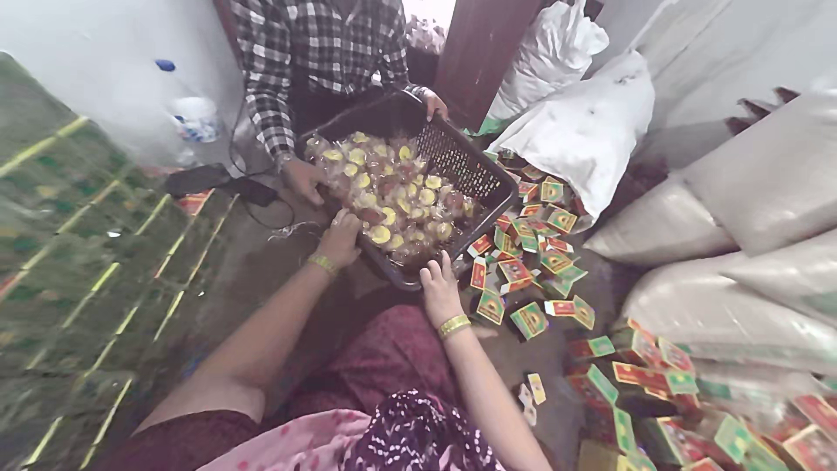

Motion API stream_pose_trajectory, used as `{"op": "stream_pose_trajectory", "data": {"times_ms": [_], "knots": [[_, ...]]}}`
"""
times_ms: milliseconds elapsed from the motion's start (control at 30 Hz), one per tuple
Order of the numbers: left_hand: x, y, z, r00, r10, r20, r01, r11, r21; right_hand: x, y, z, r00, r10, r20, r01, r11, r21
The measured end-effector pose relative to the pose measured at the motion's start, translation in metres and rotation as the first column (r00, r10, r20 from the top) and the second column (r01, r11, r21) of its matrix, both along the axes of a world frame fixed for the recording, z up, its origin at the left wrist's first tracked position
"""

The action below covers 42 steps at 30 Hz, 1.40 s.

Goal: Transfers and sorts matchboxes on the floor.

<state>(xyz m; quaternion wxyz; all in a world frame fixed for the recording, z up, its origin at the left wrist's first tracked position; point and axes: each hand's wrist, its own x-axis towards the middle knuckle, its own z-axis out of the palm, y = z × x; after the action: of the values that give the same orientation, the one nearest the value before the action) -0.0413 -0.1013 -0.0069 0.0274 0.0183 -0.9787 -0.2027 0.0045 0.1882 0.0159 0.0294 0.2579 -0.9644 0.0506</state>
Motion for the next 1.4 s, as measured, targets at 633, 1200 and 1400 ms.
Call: {"op": "stream_pose_trajectory", "data": {"times_ms": [633, 1200, 1400], "knots": [[0.07, 0.139, 0.051, 0.965, -0.244, 0.095, 0.154, 0.821, 0.55, 0.102, 0.176, 0.01, 0.92, -0.334, 0.206, 0.379, 0.894, -0.24], [0.077, 0.21, 0.041, 0.81, -0.566, 0.155, 0.497, 0.802, 0.332, 0.114, 0.212, -0.016, 0.727, -0.444, 0.524, 0.454, 0.883, 0.119], [0.075, 0.212, 0.041, 0.797, -0.577, 0.175, 0.505, 0.797, 0.331, 0.115, 0.211, -0.014, 0.689, -0.463, 0.557, 0.444, 0.878, 0.18]]}}
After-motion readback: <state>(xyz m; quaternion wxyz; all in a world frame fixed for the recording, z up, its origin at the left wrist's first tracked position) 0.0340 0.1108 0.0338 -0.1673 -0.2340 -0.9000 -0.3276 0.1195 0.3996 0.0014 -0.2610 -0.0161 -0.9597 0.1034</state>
